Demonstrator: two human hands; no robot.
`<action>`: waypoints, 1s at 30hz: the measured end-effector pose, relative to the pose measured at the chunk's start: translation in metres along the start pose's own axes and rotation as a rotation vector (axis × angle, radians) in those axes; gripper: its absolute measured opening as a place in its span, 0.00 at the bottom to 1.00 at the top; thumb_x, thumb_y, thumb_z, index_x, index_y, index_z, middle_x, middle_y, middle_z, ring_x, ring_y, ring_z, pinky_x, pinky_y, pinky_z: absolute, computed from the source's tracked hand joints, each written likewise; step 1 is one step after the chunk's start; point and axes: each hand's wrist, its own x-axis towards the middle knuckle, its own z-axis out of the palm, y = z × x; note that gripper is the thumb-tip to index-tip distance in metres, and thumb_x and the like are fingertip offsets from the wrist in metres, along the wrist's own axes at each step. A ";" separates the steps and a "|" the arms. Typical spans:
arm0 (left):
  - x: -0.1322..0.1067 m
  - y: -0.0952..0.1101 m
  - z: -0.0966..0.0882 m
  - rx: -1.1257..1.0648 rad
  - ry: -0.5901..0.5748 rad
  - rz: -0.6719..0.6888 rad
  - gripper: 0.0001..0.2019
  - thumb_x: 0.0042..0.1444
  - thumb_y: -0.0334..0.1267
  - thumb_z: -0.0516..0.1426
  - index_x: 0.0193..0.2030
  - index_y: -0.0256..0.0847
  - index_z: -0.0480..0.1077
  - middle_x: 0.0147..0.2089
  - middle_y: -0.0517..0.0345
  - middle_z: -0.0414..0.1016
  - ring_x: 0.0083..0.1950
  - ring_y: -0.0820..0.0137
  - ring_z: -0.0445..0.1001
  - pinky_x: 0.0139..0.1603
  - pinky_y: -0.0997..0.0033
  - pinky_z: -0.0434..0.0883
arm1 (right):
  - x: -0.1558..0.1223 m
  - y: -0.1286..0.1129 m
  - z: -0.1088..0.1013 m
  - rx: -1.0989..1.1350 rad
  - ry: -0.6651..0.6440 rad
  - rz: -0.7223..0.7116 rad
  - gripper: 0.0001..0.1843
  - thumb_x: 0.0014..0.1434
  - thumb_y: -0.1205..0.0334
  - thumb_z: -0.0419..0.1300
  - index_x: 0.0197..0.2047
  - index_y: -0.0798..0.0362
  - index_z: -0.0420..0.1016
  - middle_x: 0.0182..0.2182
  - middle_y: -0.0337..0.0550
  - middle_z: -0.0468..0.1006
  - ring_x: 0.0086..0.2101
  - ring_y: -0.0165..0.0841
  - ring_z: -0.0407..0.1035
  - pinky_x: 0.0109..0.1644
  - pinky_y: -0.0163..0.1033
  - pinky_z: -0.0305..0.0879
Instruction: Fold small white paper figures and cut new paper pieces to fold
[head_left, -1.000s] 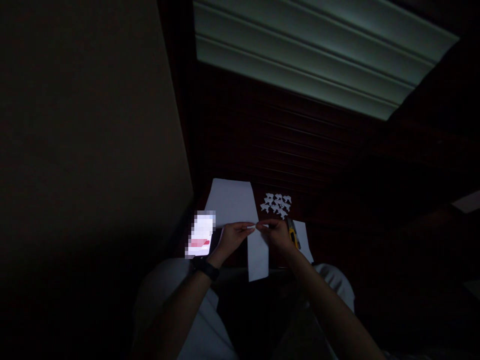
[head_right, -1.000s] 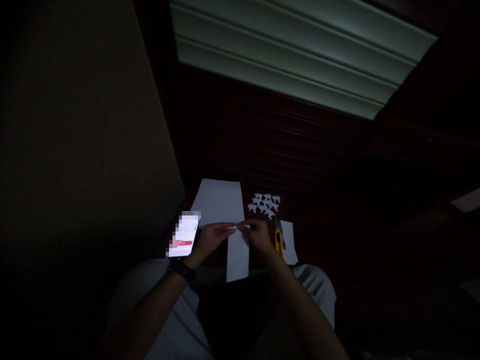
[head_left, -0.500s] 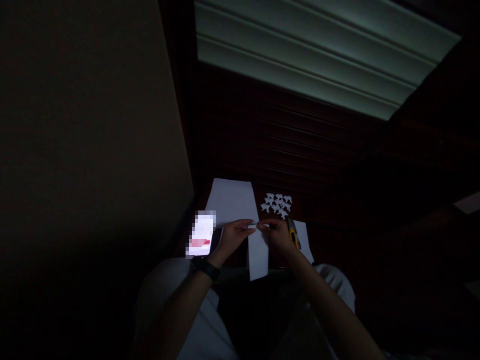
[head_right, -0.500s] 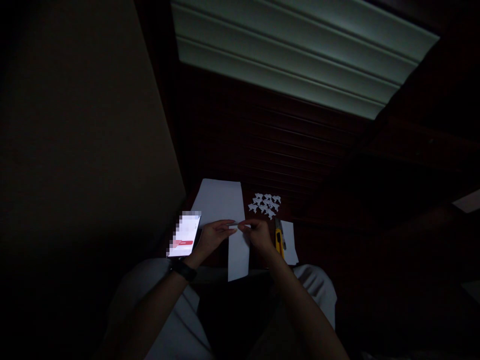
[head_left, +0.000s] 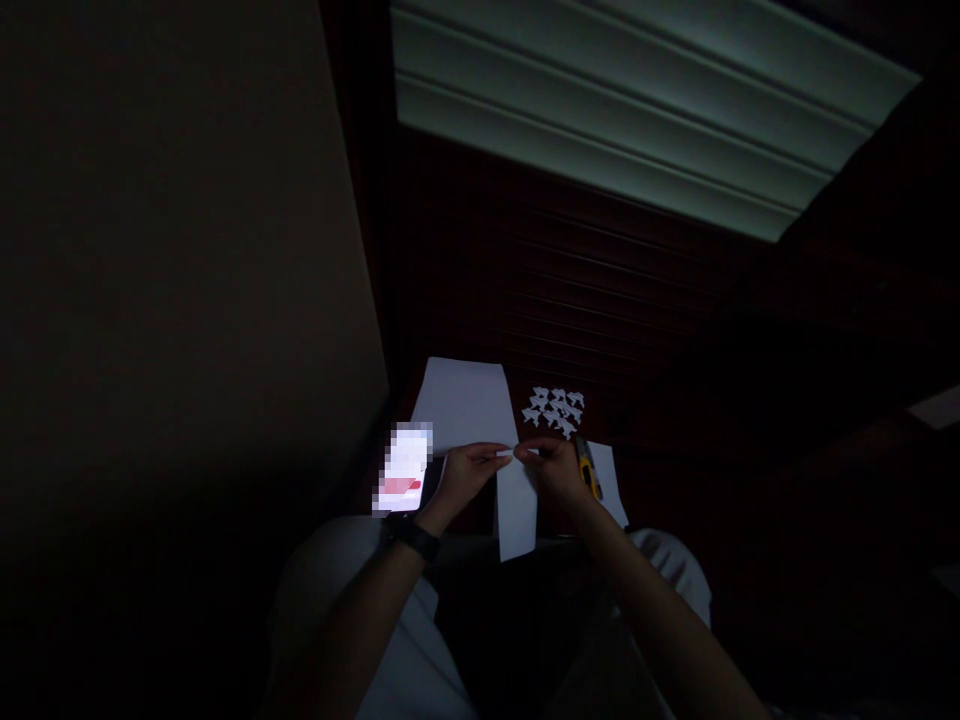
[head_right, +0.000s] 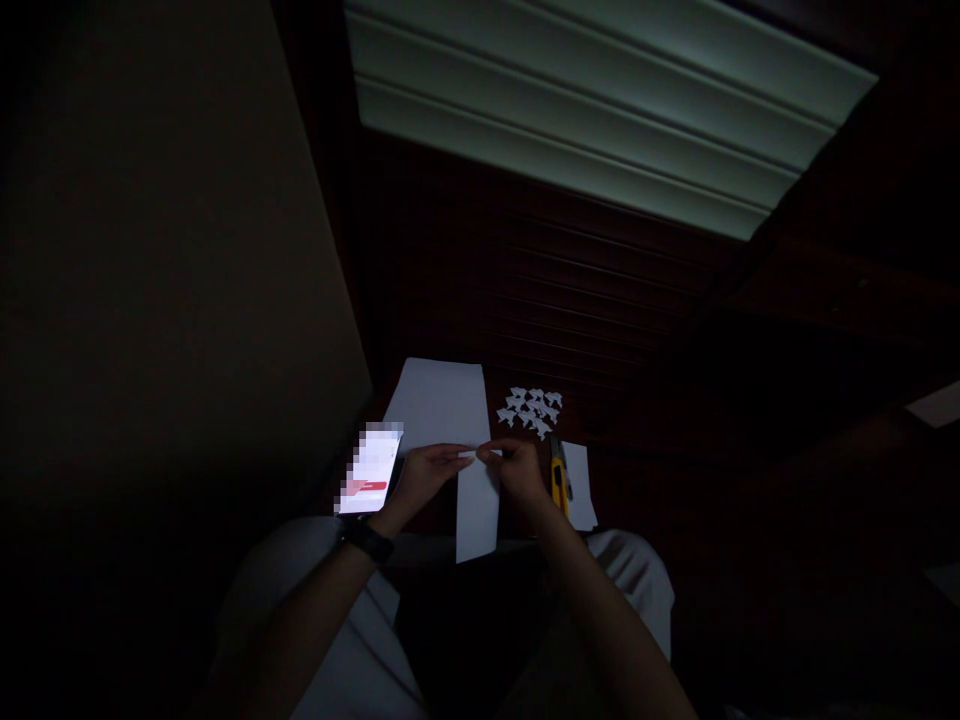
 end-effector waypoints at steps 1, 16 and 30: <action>0.000 0.000 0.000 0.000 -0.005 -0.001 0.14 0.44 0.42 0.60 0.38 0.38 0.74 0.39 0.52 0.77 0.40 0.64 0.75 0.41 0.68 0.72 | 0.000 0.000 0.000 -0.002 -0.001 0.000 0.15 0.43 0.54 0.63 0.31 0.56 0.77 0.29 0.46 0.78 0.28 0.34 0.69 0.32 0.36 0.62; 0.000 -0.001 0.000 0.000 -0.012 0.003 0.14 0.45 0.42 0.59 0.39 0.39 0.74 0.40 0.53 0.77 0.40 0.64 0.75 0.41 0.68 0.72 | 0.001 -0.003 0.002 -0.049 0.037 0.002 0.12 0.43 0.56 0.63 0.30 0.55 0.78 0.27 0.45 0.78 0.28 0.34 0.69 0.31 0.36 0.62; 0.000 0.006 -0.006 0.025 0.017 -0.016 0.14 0.45 0.42 0.60 0.38 0.37 0.75 0.38 0.52 0.78 0.39 0.64 0.75 0.40 0.69 0.72 | -0.002 0.008 0.002 0.180 0.061 0.134 0.18 0.40 0.51 0.64 0.30 0.58 0.76 0.26 0.45 0.77 0.26 0.32 0.68 0.29 0.35 0.62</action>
